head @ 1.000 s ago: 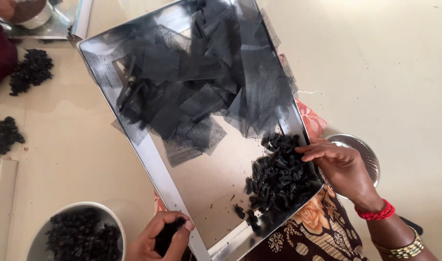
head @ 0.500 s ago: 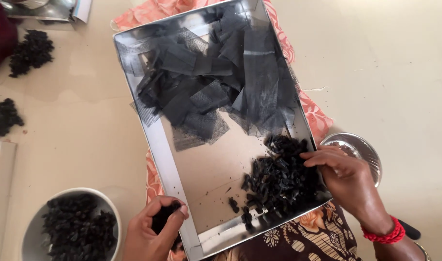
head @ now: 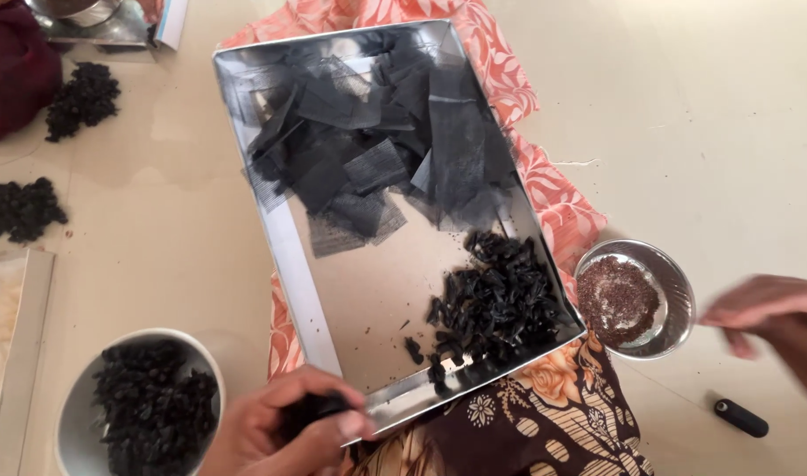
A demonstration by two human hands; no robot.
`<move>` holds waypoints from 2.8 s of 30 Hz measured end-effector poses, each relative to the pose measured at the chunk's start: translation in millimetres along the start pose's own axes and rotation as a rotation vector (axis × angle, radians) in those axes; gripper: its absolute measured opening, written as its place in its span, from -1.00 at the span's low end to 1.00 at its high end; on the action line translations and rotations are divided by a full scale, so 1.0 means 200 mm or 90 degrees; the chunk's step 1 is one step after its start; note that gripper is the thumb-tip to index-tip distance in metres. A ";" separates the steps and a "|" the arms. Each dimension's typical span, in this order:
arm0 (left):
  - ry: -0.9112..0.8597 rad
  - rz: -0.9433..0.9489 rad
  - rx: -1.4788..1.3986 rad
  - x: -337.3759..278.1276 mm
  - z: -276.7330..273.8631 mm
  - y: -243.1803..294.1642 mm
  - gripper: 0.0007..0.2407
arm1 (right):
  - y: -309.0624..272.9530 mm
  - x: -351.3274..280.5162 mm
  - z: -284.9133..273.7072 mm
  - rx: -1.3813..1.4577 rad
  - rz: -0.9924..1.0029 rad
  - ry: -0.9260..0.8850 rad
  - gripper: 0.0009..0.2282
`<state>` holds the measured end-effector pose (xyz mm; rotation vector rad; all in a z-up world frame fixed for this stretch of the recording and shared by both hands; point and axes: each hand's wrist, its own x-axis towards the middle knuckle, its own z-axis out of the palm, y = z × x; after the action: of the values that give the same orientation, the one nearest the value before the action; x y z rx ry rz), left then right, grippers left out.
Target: The person manually assembles small black fiber components by hand, taking pieces from a metal tray and placing them into a white bowl.
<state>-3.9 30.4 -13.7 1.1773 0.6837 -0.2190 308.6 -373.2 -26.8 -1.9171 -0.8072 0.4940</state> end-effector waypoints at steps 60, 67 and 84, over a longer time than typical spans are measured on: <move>-0.039 0.186 0.247 0.39 0.32 -0.31 -0.83 | -0.47 0.48 1.00 -0.193 -0.220 -0.195 -0.71; -0.058 0.196 0.188 0.36 0.30 -0.26 -0.83 | -0.48 0.55 0.98 -0.277 -0.120 -0.101 -0.75; 0.127 0.086 -0.281 0.33 0.31 -0.12 -0.85 | -0.61 0.52 0.84 -0.048 -0.201 -0.287 -0.81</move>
<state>58.3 -22.6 -59.3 0.8217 0.7758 0.1610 233.8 -156.0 4.7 -1.7207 -1.4101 0.7175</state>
